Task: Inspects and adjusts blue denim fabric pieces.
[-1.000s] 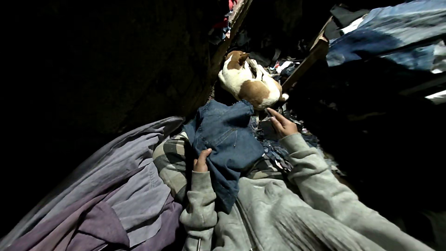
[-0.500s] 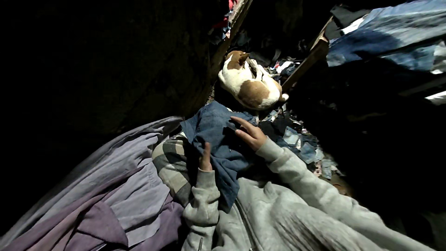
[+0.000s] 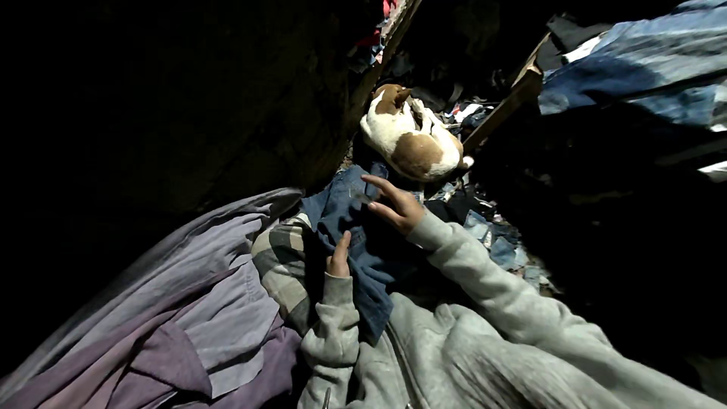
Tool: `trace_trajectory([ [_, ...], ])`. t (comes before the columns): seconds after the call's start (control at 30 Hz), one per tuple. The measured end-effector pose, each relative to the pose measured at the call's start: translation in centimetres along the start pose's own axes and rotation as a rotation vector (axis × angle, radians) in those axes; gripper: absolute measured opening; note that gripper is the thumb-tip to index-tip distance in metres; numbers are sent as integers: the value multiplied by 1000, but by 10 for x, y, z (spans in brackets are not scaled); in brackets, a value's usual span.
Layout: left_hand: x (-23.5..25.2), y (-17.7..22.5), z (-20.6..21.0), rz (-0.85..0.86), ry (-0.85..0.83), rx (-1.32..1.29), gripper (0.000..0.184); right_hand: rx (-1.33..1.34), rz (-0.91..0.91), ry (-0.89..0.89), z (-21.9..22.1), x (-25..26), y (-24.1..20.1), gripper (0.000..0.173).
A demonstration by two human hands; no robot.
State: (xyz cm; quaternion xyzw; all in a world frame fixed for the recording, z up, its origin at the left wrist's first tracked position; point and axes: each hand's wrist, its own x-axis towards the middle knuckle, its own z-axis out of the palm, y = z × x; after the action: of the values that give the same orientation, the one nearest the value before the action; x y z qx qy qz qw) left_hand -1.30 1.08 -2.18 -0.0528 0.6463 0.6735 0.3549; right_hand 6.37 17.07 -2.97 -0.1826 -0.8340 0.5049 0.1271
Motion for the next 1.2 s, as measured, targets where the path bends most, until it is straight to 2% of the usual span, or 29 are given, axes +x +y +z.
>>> trace_trajectory([
  [0.13, -1, 1, 2, 4, 33, 20, 27, -21, -92, -91, -8, -45, -12, 46],
  [0.3, -6, 5, 6, 4, 47, 5, 31, -124, -28, -129, -1, -70, -21, 47],
  [0.4, -9, 8, 5, 8, 38, -5, 32, -199, -24, -100, 4, -70, -23, 45],
  [0.57, -23, 27, 12, -50, 84, 22, 24, -322, -64, 5, 14, -72, -27, 41],
  [0.7, -20, 18, 11, -27, 64, 11, 28, -355, -64, 128, 25, -73, -22, 40],
  [0.9, -15, 11, 8, -74, 64, 6, 27, -220, 74, 179, 16, -67, -3, 40],
  [1.13, -7, 12, 3, -140, 81, 38, 35, -183, 255, 323, -21, -64, 29, 41],
  [1.2, -3, 7, 1, -127, 85, 28, 35, -178, 376, 270, -32, -62, 27, 42],
])
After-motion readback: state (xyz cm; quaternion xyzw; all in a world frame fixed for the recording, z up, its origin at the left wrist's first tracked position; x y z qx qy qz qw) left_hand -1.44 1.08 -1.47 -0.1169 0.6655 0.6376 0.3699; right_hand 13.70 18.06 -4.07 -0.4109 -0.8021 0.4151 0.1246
